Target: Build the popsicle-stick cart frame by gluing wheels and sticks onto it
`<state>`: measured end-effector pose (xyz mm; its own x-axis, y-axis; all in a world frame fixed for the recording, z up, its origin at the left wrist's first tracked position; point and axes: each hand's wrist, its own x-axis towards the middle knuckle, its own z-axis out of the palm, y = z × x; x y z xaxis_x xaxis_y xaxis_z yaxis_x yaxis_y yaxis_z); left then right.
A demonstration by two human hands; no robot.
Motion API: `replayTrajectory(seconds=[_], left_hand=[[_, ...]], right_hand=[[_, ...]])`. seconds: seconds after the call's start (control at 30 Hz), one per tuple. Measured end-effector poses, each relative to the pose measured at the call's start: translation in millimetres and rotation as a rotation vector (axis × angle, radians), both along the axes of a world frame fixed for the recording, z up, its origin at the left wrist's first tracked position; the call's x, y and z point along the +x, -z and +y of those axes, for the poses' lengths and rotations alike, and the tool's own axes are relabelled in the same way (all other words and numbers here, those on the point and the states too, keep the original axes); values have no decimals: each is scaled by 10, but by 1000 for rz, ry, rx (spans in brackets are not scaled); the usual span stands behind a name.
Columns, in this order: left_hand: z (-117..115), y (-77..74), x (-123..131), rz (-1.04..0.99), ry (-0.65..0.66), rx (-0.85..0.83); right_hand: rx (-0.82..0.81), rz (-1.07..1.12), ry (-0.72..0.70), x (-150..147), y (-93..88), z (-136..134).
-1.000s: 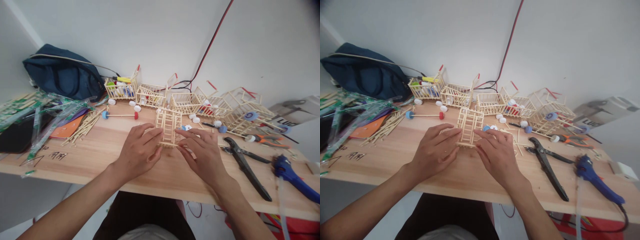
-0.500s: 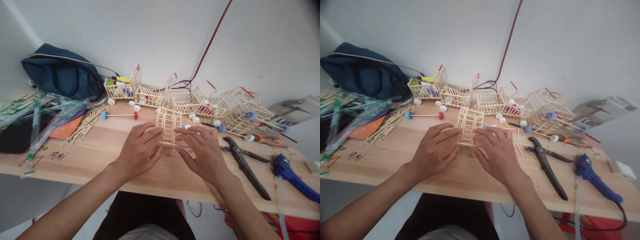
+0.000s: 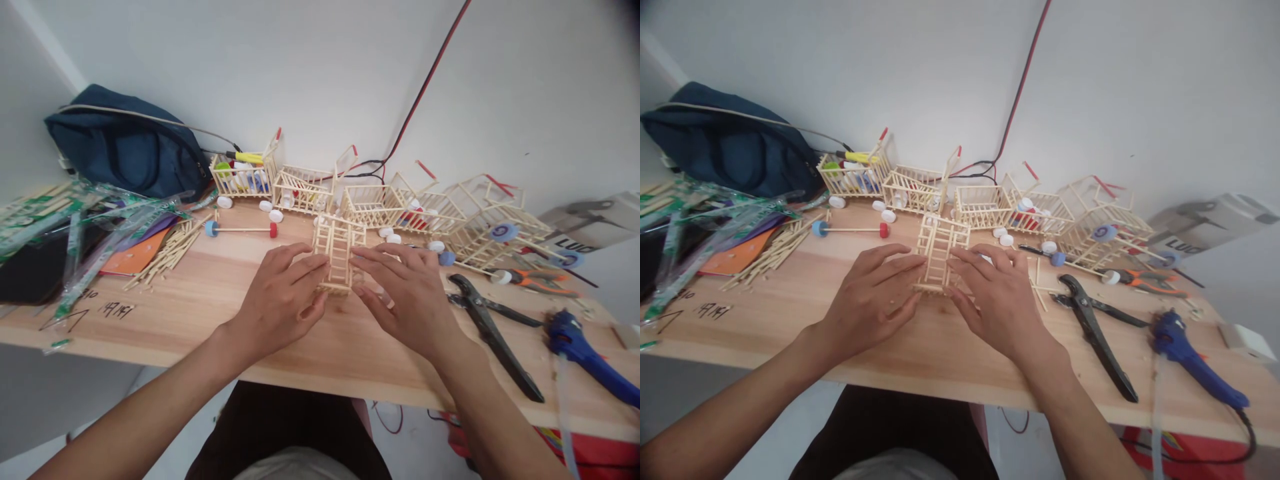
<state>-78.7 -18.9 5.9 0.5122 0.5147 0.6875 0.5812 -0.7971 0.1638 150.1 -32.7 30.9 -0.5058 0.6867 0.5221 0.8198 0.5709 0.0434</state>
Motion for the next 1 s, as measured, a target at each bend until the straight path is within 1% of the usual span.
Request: replayTrajectory(seconds=[0.17, 0.37, 0.63, 0.73, 0.83, 1.0], left_hand=[[25, -38, -23, -48, 32, -70], [67, -116, -87, -72, 103, -135], [140, -184, -123, -76, 131, -237], [236, -236, -150, -90, 157, -238], [399, -273, -184, -80, 186, -201], [682, -257, -206, 44, 305, -129]], right_hand=[[-13, -5, -10, 31, -4, 17], [-37, 3, -35, 33, -67, 25], [-38, -52, -60, 42, -119, 23], [-36, -64, -62, 44, -123, 25], [-38, -79, -67, 47, -130, 31], [-49, -107, -73, 58, -161, 32]])
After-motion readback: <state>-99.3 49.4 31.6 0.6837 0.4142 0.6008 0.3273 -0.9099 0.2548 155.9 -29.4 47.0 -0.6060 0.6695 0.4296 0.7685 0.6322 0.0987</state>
